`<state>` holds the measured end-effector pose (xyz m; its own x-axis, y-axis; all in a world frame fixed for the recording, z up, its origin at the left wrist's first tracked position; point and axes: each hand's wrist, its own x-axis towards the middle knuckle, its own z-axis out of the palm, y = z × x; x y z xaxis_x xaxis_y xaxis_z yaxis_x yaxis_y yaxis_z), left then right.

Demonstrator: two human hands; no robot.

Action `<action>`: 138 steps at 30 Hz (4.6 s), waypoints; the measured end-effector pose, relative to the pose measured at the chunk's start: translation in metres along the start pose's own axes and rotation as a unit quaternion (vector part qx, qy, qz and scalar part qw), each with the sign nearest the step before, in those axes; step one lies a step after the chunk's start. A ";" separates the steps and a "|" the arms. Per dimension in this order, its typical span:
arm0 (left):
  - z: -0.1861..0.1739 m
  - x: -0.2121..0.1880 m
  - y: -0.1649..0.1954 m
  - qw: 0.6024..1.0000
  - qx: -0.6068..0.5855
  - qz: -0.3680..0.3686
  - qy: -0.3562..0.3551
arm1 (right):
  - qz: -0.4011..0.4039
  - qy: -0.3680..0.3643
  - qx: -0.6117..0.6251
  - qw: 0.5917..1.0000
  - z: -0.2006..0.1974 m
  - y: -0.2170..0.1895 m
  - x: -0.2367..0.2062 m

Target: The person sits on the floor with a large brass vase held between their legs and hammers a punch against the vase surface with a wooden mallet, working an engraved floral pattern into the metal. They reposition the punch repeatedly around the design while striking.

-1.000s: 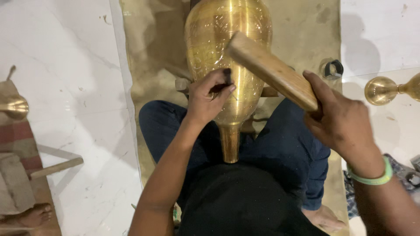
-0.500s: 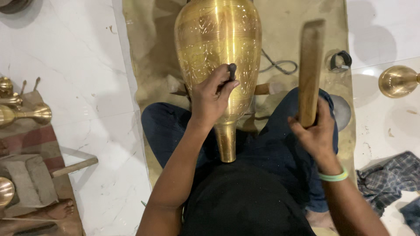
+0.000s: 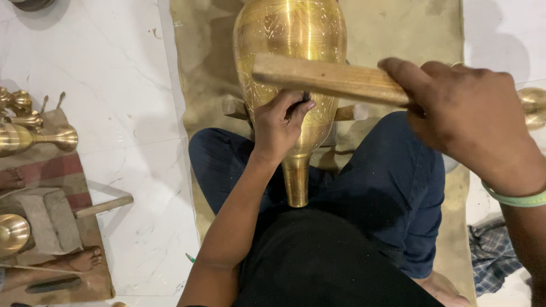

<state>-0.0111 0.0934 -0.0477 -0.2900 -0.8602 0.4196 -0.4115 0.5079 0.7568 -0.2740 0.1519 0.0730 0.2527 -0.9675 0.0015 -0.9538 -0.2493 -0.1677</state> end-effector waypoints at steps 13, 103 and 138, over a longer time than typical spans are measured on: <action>0.002 -0.002 -0.006 1.000 0.016 -0.001 -0.016 | -0.017 -0.019 -0.116 0.993 0.004 -0.008 0.000; -0.017 0.002 -0.016 0.997 -0.002 0.027 -0.075 | 0.057 0.001 0.034 0.998 0.021 -0.035 -0.005; -0.031 0.014 -0.009 0.992 -0.021 0.033 -0.121 | 0.106 0.075 0.162 0.978 0.056 -0.021 -0.011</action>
<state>0.0155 0.0755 -0.0335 -0.5165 -0.7862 0.3393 -0.3507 0.5557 0.7538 -0.2473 0.1701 0.0216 0.0051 -0.9973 0.0738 -0.8745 -0.0403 -0.4834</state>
